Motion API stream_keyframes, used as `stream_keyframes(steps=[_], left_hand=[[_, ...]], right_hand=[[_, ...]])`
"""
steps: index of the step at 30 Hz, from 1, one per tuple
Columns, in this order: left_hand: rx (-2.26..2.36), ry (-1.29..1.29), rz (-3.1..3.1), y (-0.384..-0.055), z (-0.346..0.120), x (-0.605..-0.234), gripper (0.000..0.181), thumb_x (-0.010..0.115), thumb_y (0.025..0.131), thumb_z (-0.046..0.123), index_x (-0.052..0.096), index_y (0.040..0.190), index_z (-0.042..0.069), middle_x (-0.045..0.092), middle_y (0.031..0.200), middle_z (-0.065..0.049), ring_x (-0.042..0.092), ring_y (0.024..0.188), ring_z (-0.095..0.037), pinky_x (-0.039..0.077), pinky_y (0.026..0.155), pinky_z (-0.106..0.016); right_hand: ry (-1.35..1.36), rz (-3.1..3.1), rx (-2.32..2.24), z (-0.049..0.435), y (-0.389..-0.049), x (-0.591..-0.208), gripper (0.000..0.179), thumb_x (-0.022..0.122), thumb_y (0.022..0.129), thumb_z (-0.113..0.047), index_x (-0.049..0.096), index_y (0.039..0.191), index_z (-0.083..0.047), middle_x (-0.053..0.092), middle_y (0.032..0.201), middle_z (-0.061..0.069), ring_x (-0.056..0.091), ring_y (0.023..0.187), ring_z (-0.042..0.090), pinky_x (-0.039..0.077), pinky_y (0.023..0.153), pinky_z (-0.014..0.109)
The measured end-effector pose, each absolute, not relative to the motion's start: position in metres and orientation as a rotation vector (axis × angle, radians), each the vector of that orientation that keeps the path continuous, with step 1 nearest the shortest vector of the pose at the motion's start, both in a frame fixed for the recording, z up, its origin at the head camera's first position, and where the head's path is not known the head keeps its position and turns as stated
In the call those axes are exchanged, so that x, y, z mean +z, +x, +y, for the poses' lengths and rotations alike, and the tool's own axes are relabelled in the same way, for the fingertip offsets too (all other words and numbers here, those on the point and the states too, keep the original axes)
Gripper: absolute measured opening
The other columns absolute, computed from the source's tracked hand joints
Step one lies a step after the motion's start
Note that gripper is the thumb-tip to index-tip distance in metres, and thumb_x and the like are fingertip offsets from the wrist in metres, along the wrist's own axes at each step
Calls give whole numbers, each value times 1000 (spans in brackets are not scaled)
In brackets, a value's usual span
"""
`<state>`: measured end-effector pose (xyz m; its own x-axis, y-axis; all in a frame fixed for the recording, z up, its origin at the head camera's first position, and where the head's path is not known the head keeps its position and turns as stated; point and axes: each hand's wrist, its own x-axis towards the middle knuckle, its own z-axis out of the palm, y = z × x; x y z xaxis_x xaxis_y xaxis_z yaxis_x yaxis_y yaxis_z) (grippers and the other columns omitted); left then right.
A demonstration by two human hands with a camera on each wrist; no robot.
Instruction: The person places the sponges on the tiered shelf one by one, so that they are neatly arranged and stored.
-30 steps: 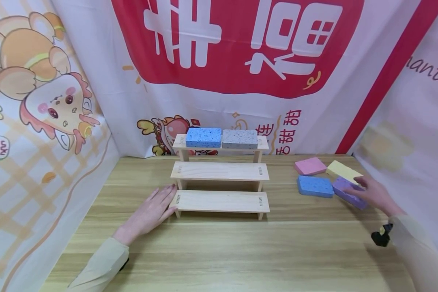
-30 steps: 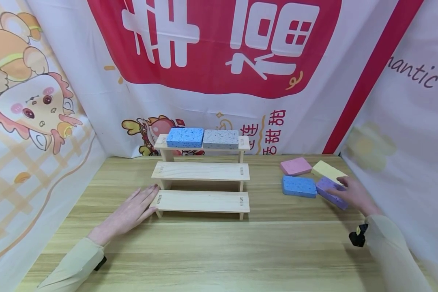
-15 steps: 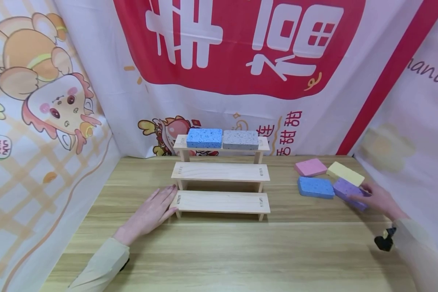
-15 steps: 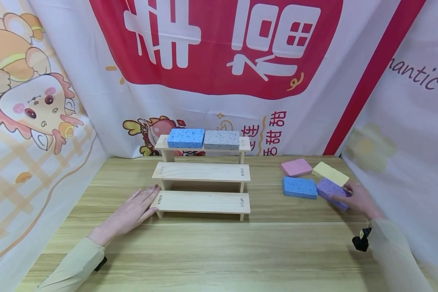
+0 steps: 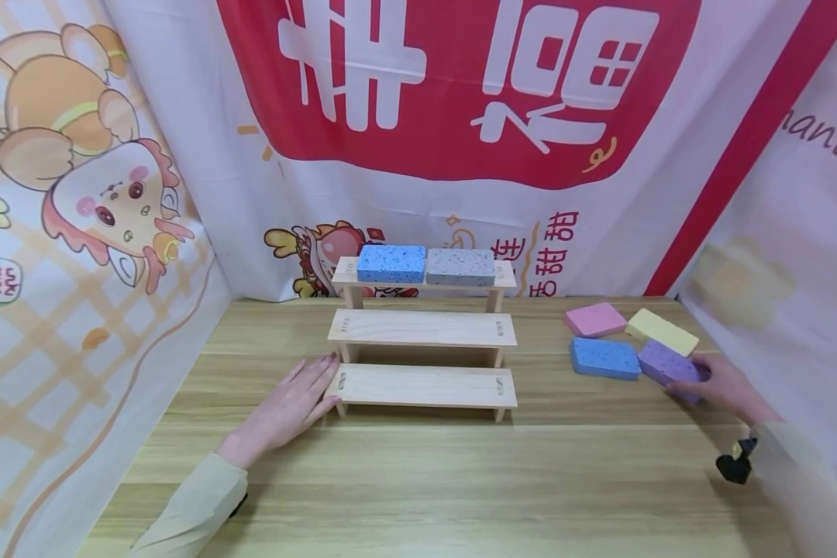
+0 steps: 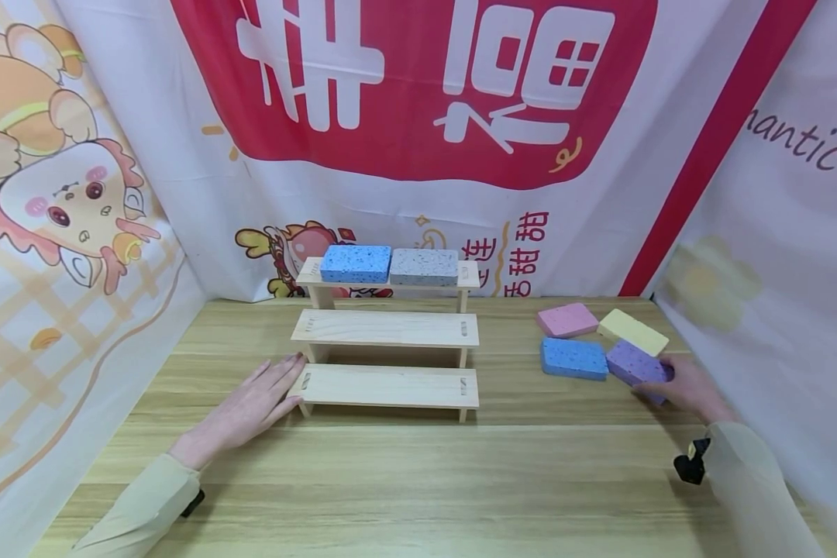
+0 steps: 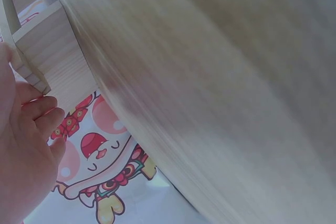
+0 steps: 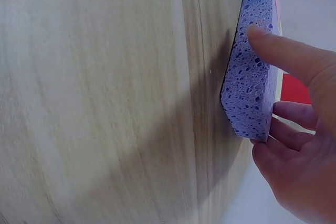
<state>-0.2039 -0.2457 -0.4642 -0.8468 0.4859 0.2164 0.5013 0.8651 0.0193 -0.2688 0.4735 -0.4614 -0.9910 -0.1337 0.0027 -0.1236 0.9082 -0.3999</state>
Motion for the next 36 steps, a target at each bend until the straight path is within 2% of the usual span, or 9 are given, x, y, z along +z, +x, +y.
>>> stream_keyframes(steps=[2, 4, 7, 9, 24, 36], left_hand=[[-110, -762, -2826, -204, -246, -464, 67, 53, 101, 38, 34, 152, -3, 37, 158, -19, 40, 145, -34, 25, 124, -53], [-111, -765, -2820, -205, -245, -464, 67, 53, 101, 38, 34, 152, -3, 37, 158, -19, 40, 145, -34, 25, 124, -53], [-113, -767, -2822, -205, -245, -464, 68, 53, 101, 39, 34, 152, -2, 37, 158, -19, 40, 146, -34, 25, 124, -53], [-116, -768, -2825, -205, -245, -463, 68, 52, 102, 39, 34, 152, -2, 37, 158, -19, 39, 146, -34, 25, 124, -53], [-134, -762, -2844, -205, -245, -463, 67, 51, 103, 39, 33, 152, -3, 36, 158, -19, 39, 146, -35, 24, 124, -54], [-139, -750, -2853, -203, -245, -463, 67, 50, 103, 39, 32, 153, -2, 35, 159, -19, 38, 146, -34, 23, 125, -53]], right_hand=[[-198, 3041, -635, 474, -268, -461, 80, 80, 81, -37, 49, 127, 20, 58, 116, 39, 59, 97, 42, 47, 75, 35], [-187, 3037, -632, 475, -267, -461, 84, 79, 82, -37, 45, 131, 22, 53, 122, 43, 56, 105, 50, 50, 80, 47], [-178, 3034, -630, 475, -264, -460, 85, 77, 84, -37, 42, 133, 23, 50, 125, 45, 53, 108, 54, 48, 86, 60], [-171, 3030, -630, 475, -263, -459, 84, 76, 85, -38, 41, 133, 23, 50, 126, 45, 53, 109, 55, 47, 88, 64], [-128, 3062, -635, 476, -256, -455, 83, 74, 87, -41, 43, 135, 19, 46, 131, 45, 49, 114, 57, 44, 90, 67], [-140, 3076, -618, 467, -255, -435, 87, 73, 87, -46, 43, 136, 19, 47, 131, 45, 50, 113, 56, 44, 90, 67]])
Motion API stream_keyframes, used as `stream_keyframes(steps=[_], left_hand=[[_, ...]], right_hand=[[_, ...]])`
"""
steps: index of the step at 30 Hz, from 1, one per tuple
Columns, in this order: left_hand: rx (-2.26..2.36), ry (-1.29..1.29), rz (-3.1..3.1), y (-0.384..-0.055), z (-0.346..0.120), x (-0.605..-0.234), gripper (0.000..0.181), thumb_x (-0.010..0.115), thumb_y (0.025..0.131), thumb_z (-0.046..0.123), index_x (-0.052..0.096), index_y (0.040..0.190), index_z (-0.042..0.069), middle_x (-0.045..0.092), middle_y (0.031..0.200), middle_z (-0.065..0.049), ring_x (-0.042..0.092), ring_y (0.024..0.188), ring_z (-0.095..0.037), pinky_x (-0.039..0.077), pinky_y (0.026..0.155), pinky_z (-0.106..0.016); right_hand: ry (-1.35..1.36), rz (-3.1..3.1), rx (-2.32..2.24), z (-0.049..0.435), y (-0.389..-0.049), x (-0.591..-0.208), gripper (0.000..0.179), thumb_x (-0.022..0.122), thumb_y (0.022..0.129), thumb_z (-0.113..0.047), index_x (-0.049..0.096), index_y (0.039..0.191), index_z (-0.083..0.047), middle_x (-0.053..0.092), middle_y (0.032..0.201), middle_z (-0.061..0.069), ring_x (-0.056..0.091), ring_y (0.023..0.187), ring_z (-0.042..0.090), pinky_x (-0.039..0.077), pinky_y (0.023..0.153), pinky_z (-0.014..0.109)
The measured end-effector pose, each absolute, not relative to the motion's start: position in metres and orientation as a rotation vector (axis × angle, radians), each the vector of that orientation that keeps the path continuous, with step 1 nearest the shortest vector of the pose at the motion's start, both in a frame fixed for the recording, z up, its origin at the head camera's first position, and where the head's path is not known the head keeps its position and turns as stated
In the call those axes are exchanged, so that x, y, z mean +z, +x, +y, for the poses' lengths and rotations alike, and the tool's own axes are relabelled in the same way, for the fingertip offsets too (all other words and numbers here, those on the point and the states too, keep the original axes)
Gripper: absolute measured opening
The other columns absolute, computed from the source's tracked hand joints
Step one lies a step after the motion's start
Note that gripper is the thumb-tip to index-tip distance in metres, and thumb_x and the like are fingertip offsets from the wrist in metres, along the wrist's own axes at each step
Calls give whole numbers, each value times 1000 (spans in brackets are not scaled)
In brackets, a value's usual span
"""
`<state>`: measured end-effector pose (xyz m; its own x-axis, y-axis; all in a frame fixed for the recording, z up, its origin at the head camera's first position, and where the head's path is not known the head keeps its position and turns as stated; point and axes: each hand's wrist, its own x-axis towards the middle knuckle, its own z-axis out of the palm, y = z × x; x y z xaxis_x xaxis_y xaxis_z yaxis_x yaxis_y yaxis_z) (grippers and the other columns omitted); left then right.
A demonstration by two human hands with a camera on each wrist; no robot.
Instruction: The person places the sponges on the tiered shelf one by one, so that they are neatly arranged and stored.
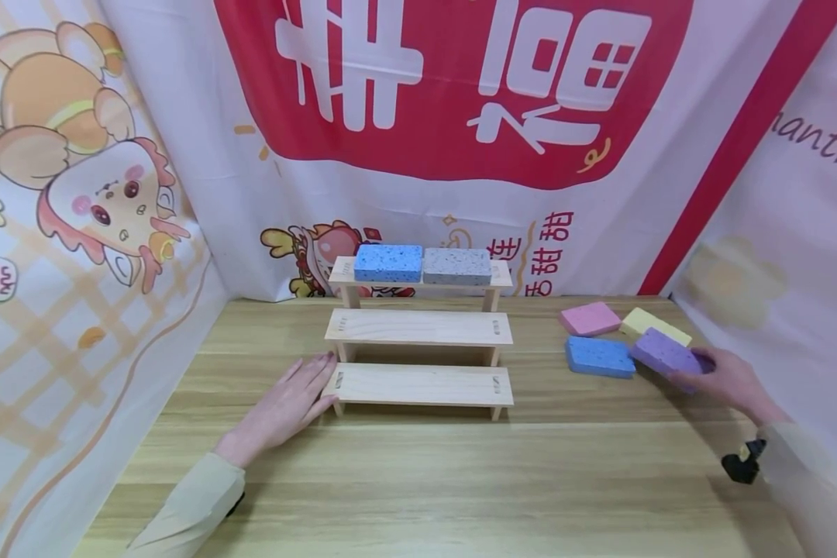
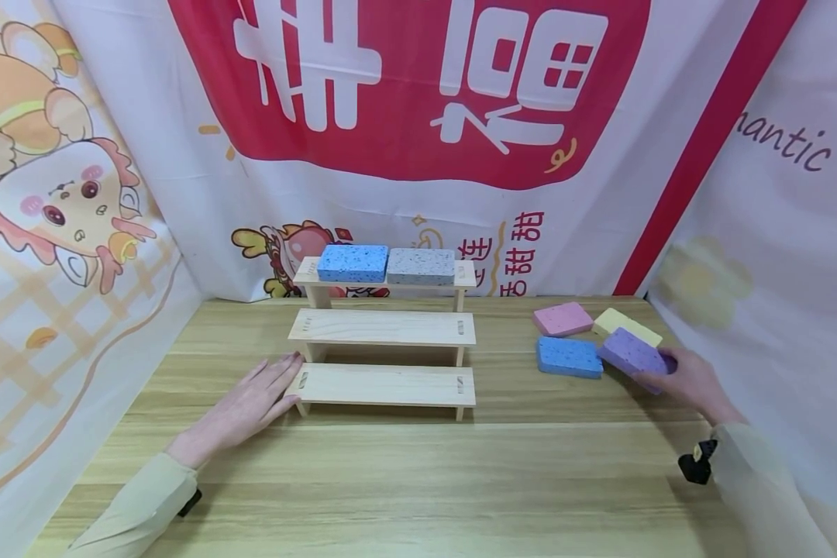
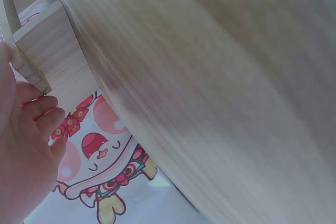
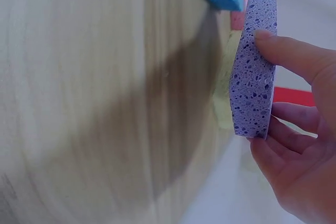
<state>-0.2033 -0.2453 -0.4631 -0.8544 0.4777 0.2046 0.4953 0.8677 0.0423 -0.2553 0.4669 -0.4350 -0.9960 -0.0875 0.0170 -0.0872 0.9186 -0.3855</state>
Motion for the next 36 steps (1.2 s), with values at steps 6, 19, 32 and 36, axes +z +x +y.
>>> stream_keyframes(steps=[6, 19, 32, 36], left_hand=[[-134, -744, -2862, -203, -246, -464, 67, 50, 103, 40, 32, 153, -2, 36, 159, -19, 37, 147, -34, 23, 125, -53], [-135, -746, -2866, -203, -246, -465, 67, 49, 103, 40, 32, 153, -2, 35, 159, -19, 37, 147, -34, 23, 125, -53], [-133, -749, -2860, -204, -245, -464, 68, 50, 103, 40, 32, 153, -2, 36, 158, -20, 38, 147, -35, 24, 124, -53], [-131, -752, -2858, -204, -245, -464, 68, 50, 103, 40, 32, 153, -2, 36, 158, -20, 38, 147, -35, 24, 125, -53]], right_hand=[[-183, 3097, -590, 451, -255, -422, 87, 72, 87, -45, 42, 136, 20, 47, 130, 45, 51, 112, 56, 45, 89, 67], [-282, 3149, -623, 418, -255, -409, 84, 75, 85, -46, 48, 136, 16, 55, 128, 39, 56, 110, 49, 48, 91, 67], [-382, 3147, -618, 386, -255, -383, 80, 74, 85, -46, 51, 137, 11, 59, 128, 35, 59, 110, 48, 51, 92, 65], [-439, 3149, -614, 376, -255, -376, 76, 76, 85, -44, 54, 135, 9, 62, 125, 32, 61, 108, 45, 53, 91, 64]])
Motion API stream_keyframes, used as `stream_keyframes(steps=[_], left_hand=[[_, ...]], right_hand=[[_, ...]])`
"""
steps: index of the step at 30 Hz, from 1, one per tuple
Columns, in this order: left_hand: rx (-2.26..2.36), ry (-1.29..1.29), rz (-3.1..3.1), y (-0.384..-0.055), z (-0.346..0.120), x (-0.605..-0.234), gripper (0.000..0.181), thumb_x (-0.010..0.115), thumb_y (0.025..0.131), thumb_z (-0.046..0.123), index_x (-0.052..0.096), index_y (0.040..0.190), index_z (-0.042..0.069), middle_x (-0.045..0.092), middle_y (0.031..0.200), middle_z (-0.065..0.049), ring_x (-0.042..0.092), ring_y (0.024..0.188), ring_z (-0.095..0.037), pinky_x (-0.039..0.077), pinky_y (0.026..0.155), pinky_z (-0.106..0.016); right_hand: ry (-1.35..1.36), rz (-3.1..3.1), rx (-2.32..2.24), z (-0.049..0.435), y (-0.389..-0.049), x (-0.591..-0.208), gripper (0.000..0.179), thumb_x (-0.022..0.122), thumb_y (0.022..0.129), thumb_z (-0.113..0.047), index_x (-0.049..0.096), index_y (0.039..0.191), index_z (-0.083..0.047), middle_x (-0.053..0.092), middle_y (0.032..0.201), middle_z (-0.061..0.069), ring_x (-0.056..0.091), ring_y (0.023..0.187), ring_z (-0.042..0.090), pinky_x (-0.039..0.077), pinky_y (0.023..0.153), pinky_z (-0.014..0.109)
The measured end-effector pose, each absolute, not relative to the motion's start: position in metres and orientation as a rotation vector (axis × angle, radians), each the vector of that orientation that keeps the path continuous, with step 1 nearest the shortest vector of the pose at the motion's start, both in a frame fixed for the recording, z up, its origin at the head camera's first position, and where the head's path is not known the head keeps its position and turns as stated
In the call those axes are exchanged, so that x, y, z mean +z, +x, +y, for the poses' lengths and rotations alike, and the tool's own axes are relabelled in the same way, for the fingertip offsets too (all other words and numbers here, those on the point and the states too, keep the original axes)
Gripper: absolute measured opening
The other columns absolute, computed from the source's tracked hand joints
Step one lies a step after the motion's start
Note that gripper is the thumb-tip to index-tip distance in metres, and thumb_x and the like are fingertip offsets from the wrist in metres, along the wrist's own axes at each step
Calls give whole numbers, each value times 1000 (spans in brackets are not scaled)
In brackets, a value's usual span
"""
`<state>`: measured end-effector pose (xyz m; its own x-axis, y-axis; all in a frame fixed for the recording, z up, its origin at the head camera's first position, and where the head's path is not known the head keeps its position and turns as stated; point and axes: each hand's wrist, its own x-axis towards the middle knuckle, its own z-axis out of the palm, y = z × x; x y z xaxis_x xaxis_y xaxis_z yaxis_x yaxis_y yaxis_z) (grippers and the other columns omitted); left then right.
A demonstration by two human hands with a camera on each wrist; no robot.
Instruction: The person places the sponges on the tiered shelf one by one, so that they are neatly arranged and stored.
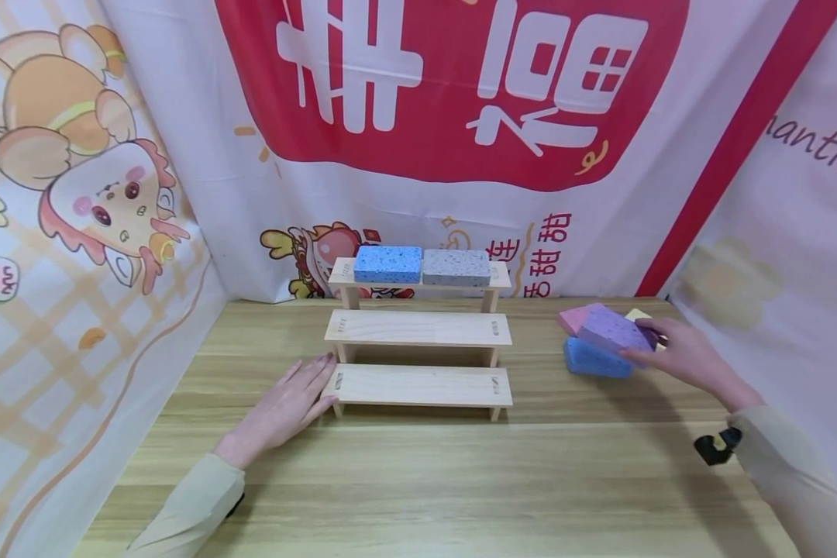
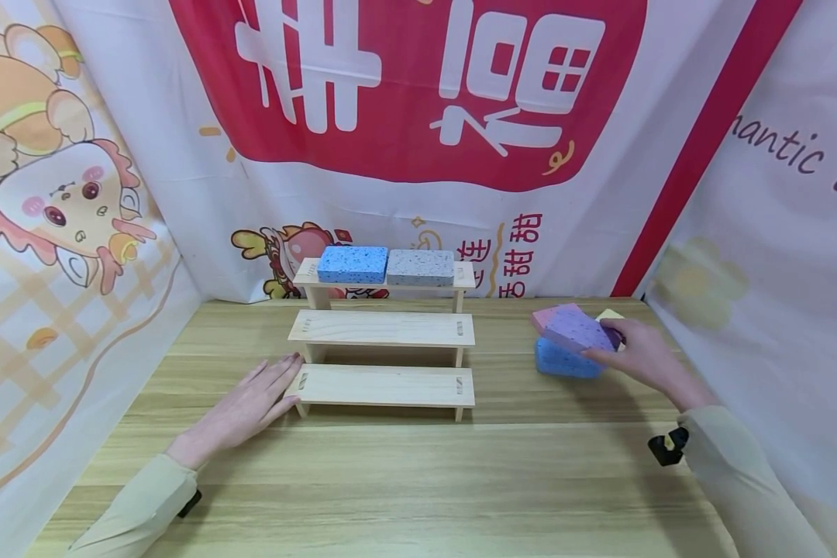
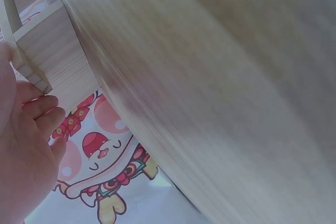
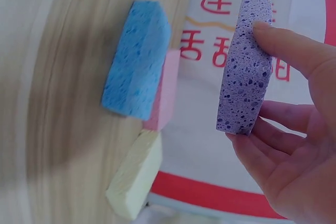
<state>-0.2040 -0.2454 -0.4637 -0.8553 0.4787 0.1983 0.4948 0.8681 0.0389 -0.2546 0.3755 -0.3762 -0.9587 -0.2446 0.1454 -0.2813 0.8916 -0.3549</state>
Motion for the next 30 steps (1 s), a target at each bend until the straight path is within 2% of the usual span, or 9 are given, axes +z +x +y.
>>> stream_keyframes(steps=[5, 17, 25, 30], left_hand=[[-131, -753, -2858, -204, -245, -464, 68, 50, 102, 40, 32, 152, -2, 36, 158, -20, 37, 147, -34, 23, 125, -53], [-135, -755, -2852, -204, -245, -463, 67, 51, 102, 39, 33, 152, -2, 36, 158, -20, 39, 146, -35, 23, 125, -53], [-140, -753, -2852, -204, -246, -463, 67, 50, 103, 40, 33, 152, -2, 36, 158, -19, 39, 146, -35, 23, 125, -53], [-139, -753, -2854, -204, -246, -463, 67, 50, 103, 41, 33, 152, -1, 36, 158, -19, 38, 146, -34, 23, 125, -53]], right_hand=[[478, -2923, 526, 363, -252, -368, 71, 79, 82, -41, 59, 130, 7, 67, 119, 29, 64, 104, 42, 55, 88, 62], [524, -2935, 453, 332, -244, -347, 81, 79, 80, -49, 55, 138, 4, 63, 129, 28, 63, 110, 42, 54, 90, 60], [558, -2960, 495, 314, -240, -341, 79, 79, 82, -44, 53, 140, 2, 60, 134, 28, 62, 115, 45, 54, 94, 60], [604, -2928, 501, 306, -240, -339, 74, 81, 81, -41, 56, 140, -5, 62, 132, 23, 64, 113, 39, 55, 94, 59]])
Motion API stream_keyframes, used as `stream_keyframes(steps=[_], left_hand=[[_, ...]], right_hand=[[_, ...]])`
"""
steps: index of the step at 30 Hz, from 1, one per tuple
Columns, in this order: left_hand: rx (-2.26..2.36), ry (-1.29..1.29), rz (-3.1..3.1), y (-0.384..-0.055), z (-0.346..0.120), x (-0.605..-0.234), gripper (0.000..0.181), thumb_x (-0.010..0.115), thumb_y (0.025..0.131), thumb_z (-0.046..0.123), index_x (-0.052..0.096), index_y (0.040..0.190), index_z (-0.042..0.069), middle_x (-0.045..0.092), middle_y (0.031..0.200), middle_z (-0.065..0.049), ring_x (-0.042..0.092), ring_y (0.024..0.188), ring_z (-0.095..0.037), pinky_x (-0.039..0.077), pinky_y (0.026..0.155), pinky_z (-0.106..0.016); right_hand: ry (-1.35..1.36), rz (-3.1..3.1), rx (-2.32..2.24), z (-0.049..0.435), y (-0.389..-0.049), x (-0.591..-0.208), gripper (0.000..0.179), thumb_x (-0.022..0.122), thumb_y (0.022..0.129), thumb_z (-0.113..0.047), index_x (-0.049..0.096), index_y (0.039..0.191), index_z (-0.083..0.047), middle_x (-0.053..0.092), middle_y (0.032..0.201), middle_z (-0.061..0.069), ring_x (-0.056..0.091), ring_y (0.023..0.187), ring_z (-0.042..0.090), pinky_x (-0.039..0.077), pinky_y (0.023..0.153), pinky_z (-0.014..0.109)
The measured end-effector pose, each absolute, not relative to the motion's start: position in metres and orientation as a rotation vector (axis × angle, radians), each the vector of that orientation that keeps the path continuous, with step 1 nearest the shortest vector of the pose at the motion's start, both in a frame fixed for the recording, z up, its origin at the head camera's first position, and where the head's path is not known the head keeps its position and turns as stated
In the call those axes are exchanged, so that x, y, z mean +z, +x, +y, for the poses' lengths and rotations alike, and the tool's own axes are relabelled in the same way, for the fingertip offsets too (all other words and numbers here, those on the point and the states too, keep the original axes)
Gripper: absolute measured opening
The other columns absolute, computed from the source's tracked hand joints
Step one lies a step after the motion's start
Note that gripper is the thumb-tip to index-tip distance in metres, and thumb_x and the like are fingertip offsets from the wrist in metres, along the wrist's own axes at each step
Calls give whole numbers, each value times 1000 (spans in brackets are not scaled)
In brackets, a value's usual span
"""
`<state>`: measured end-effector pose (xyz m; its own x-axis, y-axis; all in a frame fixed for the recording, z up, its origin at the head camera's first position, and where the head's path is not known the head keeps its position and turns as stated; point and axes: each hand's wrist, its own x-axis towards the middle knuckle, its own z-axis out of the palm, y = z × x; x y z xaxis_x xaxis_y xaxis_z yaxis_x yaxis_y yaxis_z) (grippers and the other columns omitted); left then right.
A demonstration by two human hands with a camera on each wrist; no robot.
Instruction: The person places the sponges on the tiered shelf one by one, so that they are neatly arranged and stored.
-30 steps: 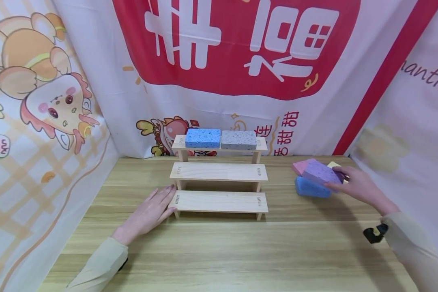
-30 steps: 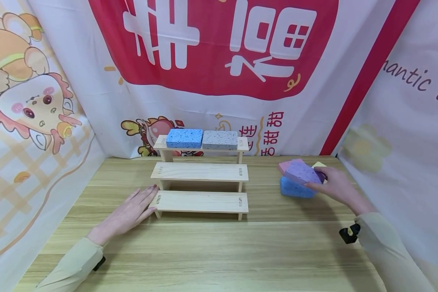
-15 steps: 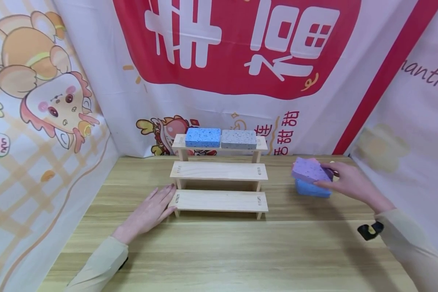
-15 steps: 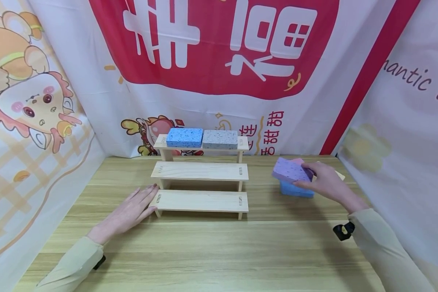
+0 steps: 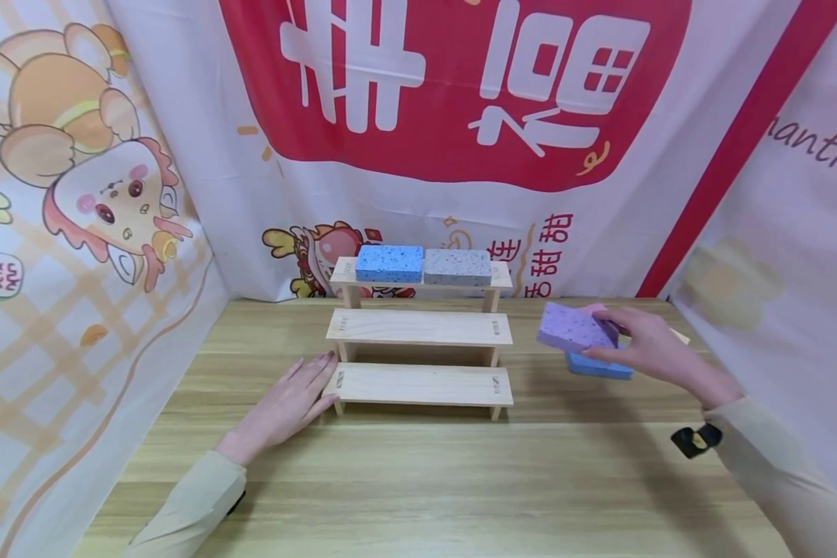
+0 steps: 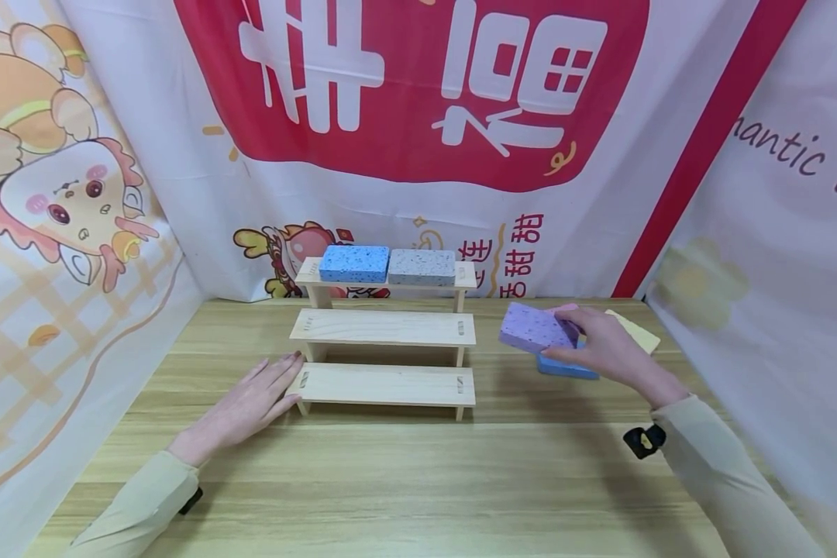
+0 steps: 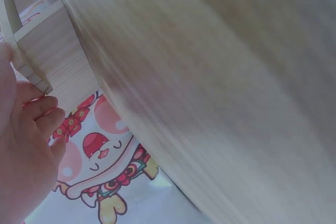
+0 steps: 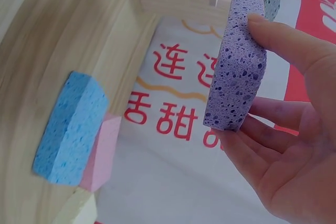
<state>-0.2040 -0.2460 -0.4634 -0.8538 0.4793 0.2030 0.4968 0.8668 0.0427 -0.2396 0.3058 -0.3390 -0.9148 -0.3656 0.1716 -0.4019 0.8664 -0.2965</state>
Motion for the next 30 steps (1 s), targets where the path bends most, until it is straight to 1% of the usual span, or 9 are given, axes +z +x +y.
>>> stream_keyframes(steps=[4, 8, 14, 18, 22, 27, 30], left_hand=[[-129, -756, -2851, -204, -246, -463, 67, 50, 102, 41, 33, 152, -2, 36, 158, -19, 39, 146, -34, 24, 124, -53], [-120, -755, -2847, -205, -246, -463, 68, 50, 102, 41, 33, 152, -1, 35, 159, -18, 39, 146, -34, 24, 125, -53], [-119, -757, -2844, -205, -246, -463, 67, 50, 102, 41, 33, 152, -1, 35, 159, -18, 39, 146, -34, 24, 124, -53], [-124, -756, -2846, -205, -246, -463, 67, 50, 102, 41, 34, 152, -1, 35, 159, -18, 38, 146, -33, 24, 125, -53], [-112, -755, -2846, -205, -246, -465, 68, 50, 102, 42, 34, 152, -1, 36, 159, -18, 38, 146, -33, 24, 125, -53], [-112, -755, -2840, -204, -246, -464, 67, 50, 102, 41, 34, 152, -1, 37, 158, -18, 39, 146, -34, 24, 124, -53], [-116, -755, -2834, -203, -246, -464, 67, 50, 102, 41, 34, 152, -2, 37, 158, -19, 39, 146, -34, 24, 124, -53]], right_hand=[[643, -2902, 508, 301, -239, -337, 70, 81, 81, -41, 58, 138, -8, 64, 131, 21, 65, 110, 35, 55, 94, 58], [683, -2875, 487, 295, -237, -335, 69, 82, 80, -40, 59, 135, -6, 66, 128, 19, 64, 106, 31, 55, 91, 55], [709, -2879, 489, 283, -236, -332, 72, 82, 79, -43, 60, 133, -2, 67, 128, 19, 64, 110, 32, 55, 94, 55], [710, -2907, 500, 274, -237, -332, 74, 81, 80, -44, 58, 135, -1, 65, 128, 20, 63, 109, 32, 56, 93, 55], [743, -2902, 512, 265, -239, -332, 73, 81, 80, -43, 58, 136, -1, 64, 129, 21, 62, 110, 32, 56, 92, 54], [768, -2911, 535, 253, -243, -332, 73, 81, 80, -41, 57, 137, -3, 63, 133, 20, 61, 115, 34, 55, 93, 55], [759, -2931, 491, 245, -246, -331, 75, 80, 80, -47, 57, 139, -6, 63, 134, 18, 63, 113, 30, 57, 92, 52]])
